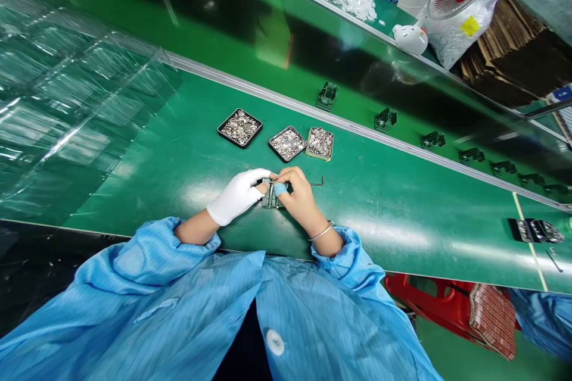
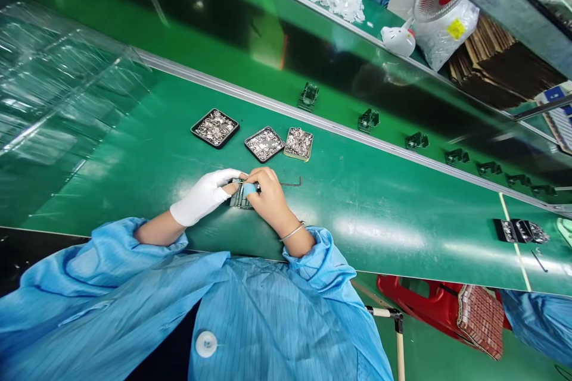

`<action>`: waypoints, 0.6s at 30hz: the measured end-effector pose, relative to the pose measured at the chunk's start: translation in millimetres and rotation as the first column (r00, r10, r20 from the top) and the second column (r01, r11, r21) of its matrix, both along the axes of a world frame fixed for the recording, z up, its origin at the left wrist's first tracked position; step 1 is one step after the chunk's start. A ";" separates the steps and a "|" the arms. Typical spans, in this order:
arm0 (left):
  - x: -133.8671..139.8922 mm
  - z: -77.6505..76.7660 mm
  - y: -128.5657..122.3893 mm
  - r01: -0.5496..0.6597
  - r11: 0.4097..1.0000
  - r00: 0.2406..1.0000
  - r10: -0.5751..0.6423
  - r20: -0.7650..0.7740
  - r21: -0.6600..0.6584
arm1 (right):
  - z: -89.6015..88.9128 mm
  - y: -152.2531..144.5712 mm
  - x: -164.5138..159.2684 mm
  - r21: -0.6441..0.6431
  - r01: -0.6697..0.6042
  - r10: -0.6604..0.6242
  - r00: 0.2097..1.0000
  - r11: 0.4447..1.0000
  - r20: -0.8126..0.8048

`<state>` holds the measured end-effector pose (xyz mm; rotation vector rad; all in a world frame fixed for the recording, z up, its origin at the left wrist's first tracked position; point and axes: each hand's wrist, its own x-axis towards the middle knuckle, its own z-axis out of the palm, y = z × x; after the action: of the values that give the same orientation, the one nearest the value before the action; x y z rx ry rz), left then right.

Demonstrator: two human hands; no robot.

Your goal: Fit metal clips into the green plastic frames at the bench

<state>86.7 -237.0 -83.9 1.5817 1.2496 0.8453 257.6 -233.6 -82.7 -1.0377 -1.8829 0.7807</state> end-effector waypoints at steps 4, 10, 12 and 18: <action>7.2 0.0 0.1 -0.056 0.997 0.995 0.060 0.084 -0.057 | -2.2 0.4 0.6 -0.095 -0.016 0.008 0.997 0.995 -0.082; 16.8 -3.8 -1.3 -0.130 0.991 0.988 0.132 0.077 -0.026 | -10.6 2.5 -1.5 -0.425 -0.077 -0.049 0.960 0.902 -0.277; 17.4 -2.2 -2.0 -0.147 0.987 0.988 0.149 -0.027 0.059 | -12.7 2.9 -3.4 -0.409 -0.066 -0.051 0.962 0.910 -0.269; -2.7 4.3 -0.9 -0.239 0.954 0.971 0.241 0.013 0.182 | -4.3 5.3 11.9 -0.403 -0.109 -0.039 0.939 0.909 -0.342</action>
<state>84.0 -237.9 -79.7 1.5970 1.4245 1.1353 269.4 -228.2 -87.0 -1.0392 -1.4674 1.3376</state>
